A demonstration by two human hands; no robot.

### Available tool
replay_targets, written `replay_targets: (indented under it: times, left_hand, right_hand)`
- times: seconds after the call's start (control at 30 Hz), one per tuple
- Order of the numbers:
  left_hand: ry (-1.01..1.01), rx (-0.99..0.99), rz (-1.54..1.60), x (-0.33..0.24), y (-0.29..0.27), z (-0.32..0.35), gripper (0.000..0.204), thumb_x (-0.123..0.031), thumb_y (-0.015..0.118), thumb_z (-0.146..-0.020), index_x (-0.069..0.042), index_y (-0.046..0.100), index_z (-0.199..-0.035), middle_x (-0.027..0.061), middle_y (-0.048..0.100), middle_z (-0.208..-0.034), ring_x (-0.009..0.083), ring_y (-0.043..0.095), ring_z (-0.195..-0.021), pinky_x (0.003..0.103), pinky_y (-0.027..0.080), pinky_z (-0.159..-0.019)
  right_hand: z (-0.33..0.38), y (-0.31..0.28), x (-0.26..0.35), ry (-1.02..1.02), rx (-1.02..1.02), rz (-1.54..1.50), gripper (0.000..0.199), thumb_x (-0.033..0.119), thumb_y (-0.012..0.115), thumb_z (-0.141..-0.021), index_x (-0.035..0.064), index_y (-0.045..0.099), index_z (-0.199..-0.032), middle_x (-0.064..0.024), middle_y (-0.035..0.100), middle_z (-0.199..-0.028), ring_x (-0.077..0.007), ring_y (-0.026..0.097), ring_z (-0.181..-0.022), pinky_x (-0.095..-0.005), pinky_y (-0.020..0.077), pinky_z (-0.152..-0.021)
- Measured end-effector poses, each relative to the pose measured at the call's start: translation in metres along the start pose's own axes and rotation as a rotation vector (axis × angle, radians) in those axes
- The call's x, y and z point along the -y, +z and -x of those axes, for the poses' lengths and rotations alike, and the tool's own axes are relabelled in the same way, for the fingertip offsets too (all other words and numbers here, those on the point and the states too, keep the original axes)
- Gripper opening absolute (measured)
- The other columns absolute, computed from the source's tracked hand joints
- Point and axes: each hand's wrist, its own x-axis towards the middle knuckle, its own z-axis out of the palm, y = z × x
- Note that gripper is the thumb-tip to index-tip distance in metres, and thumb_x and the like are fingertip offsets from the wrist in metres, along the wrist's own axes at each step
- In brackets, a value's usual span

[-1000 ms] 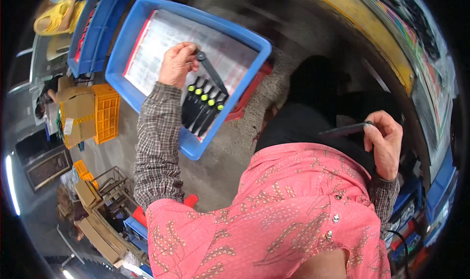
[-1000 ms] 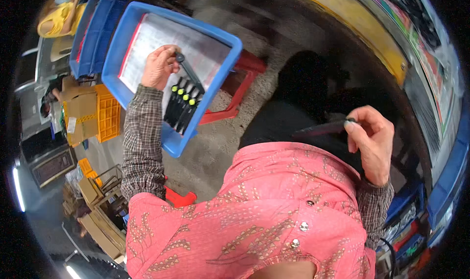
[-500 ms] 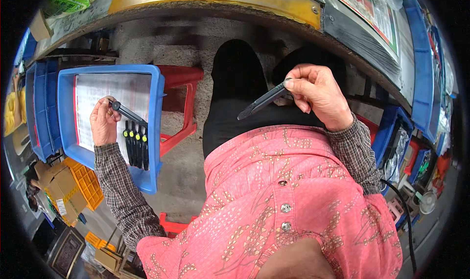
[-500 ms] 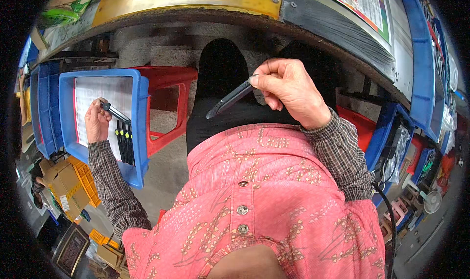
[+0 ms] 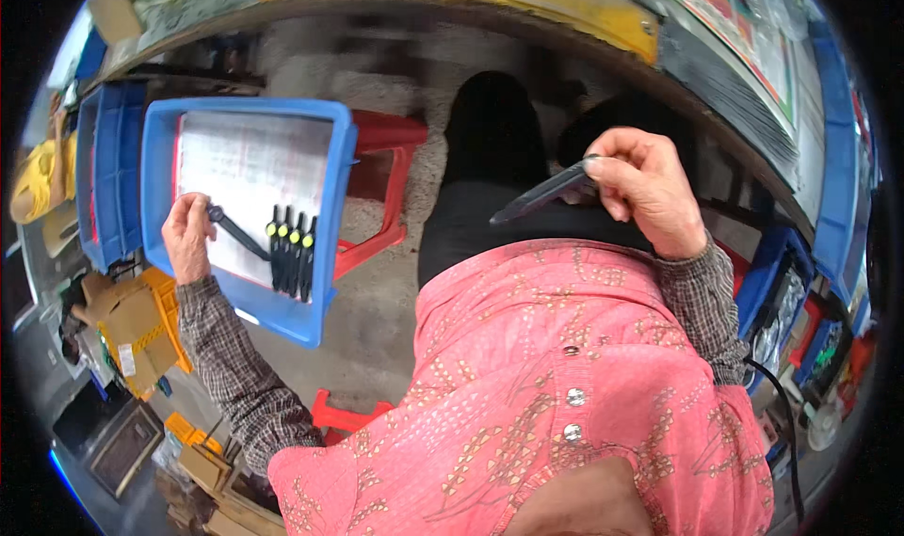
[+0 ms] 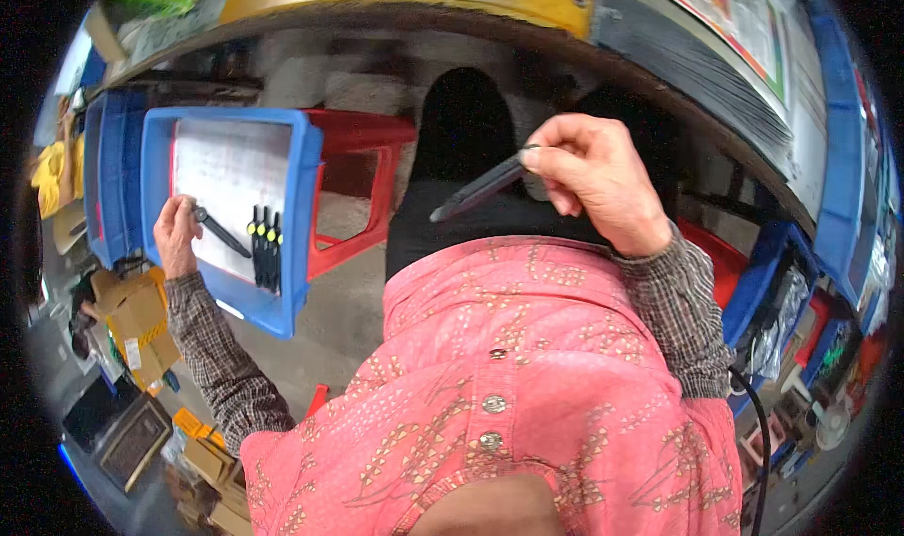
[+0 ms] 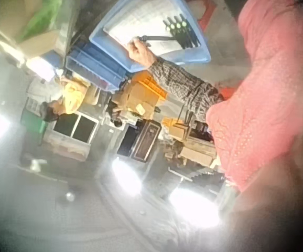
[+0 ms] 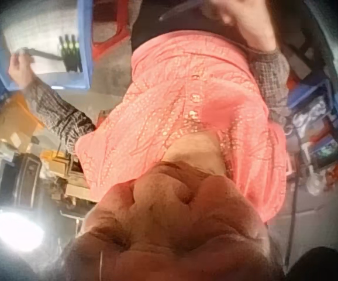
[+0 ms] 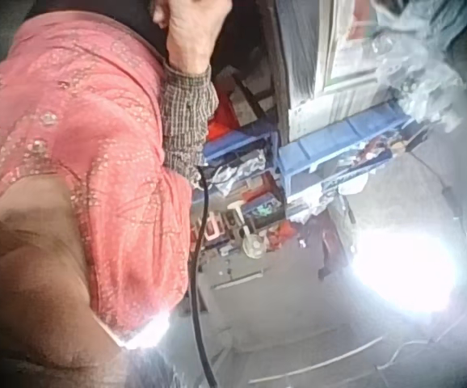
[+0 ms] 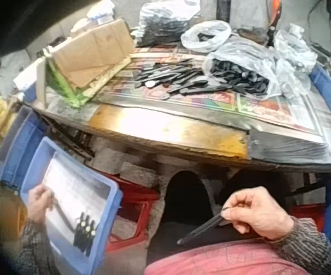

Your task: The person arranges assembled components into a tray, then picks up plastic components and small parts from the table and fits them together by hand.

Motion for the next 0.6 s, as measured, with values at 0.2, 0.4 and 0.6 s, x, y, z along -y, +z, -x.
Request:
replay_targets:
  times: [0.2, 0.4, 0.6]
  left_hand:
    - [-0.021, 0.095, -0.134, 0.01, 0.002, -0.005, 0.017, -0.016, 0.058, -0.089, 0.001, 0.061, -0.088, -0.0015, 0.05, -0.064, 0.0054, 0.045, -0.052, 0.02, 0.037, -0.047]
    - [-0.137, 0.114, 0.2, 0.01, 0.007, 0.01, 0.016, -0.016, 0.056, -0.091, -0.001, 0.06, -0.087, -0.002, 0.052, -0.065, 0.0038, 0.043, -0.051, 0.019, 0.037, -0.047]
    - [-0.172, 0.131, 0.316, 0.009, 0.008, 0.013, 0.016, -0.015, 0.055, -0.092, -0.001, 0.06, -0.085, -0.0017, 0.052, -0.064, 0.0035, 0.043, -0.05, 0.019, 0.038, -0.046]
  right_hand:
    - [-0.005, 0.008, -0.012, -0.048, -0.054, 0.087, 0.012, 0.013, 0.063, -0.084, 0.0015, 0.059, -0.082, 0.002, 0.051, -0.056, -0.0046, 0.044, -0.043, -0.0188, 0.0305, -0.038]
    - [0.002, 0.009, -0.01, -0.05, -0.054, 0.101, 0.013, 0.013, 0.063, -0.084, 0.0017, 0.057, -0.081, 0.0012, 0.05, -0.056, -0.0045, 0.042, -0.041, -0.0182, 0.0303, -0.038]
    - [0.002, 0.015, -0.008, -0.07, -0.054, 0.094, 0.014, 0.013, 0.065, -0.084, 0.0019, 0.057, -0.08, 0.0016, 0.051, -0.057, -0.0037, 0.042, -0.042, -0.0176, 0.0313, -0.038]
